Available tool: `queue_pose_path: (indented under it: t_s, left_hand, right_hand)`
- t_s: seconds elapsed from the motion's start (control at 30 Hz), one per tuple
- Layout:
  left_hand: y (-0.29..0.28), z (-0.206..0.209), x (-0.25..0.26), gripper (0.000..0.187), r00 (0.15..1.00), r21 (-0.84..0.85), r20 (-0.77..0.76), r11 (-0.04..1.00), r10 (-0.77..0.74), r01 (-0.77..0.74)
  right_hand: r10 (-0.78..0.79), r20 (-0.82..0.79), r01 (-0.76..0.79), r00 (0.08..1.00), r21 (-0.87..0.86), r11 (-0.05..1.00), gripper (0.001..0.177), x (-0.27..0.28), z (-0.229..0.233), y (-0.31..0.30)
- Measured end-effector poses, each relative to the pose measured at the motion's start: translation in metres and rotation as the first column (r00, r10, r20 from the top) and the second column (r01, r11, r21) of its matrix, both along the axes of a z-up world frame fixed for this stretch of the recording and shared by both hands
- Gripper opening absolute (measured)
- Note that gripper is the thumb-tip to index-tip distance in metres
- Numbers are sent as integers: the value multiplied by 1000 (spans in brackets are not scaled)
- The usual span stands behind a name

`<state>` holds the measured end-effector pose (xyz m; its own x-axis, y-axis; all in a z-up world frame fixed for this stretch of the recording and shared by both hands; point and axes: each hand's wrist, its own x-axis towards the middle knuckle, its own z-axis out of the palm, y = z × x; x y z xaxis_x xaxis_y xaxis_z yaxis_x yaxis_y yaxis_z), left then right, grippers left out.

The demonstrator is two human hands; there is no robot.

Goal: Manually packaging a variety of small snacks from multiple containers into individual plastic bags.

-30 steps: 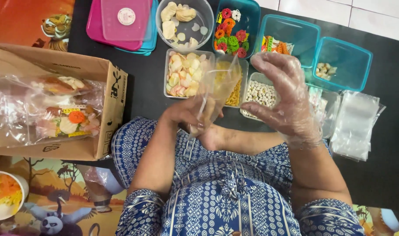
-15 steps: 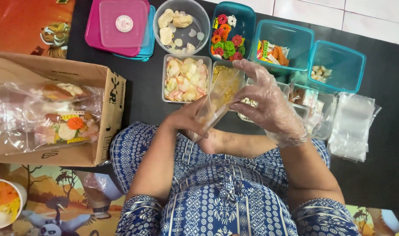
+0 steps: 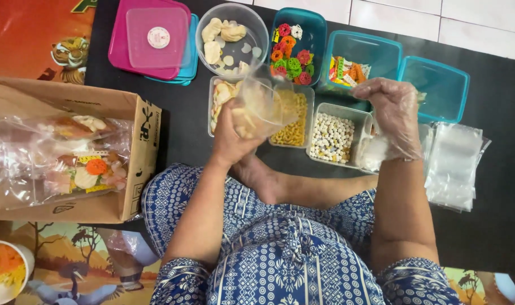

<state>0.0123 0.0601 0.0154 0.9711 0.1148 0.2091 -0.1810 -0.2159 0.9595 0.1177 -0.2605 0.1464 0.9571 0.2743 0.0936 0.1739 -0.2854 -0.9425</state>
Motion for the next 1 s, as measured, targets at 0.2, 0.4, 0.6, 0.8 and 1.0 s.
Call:
queue_pose_path:
  t_s: [0.2, 0.4, 0.6, 0.8, 1.0]
  left_hand:
    - [1, 5, 10, 107, 952, 125, 127, 947, 279, -295]
    - [5, -1, 16, 106, 932, 238, 222, 911, 287, -337]
    - [6, -16, 23, 101, 882, 319, 318, 836, 349, -446]
    - [2, -27, 25, 95, 879, 361, 328, 813, 347, -456]
    - [1, -31, 25, 102, 889, 401, 264, 796, 374, -454]
  right_hand:
    - [-181, -93, 136, 979, -363, 922, 25, 62, -73, 23]
    - [-105, -90, -2, 990, -767, 641, 30, 156, -193, 88]
    - [38, -154, -158, 987, -926, 343, 47, 176, -217, 131]
    - [223, -473, -358, 852, -839, -410, 48, 197, -220, 141]
    - [-49, -22, 4, 999, -874, 487, 33, 197, -254, 91]
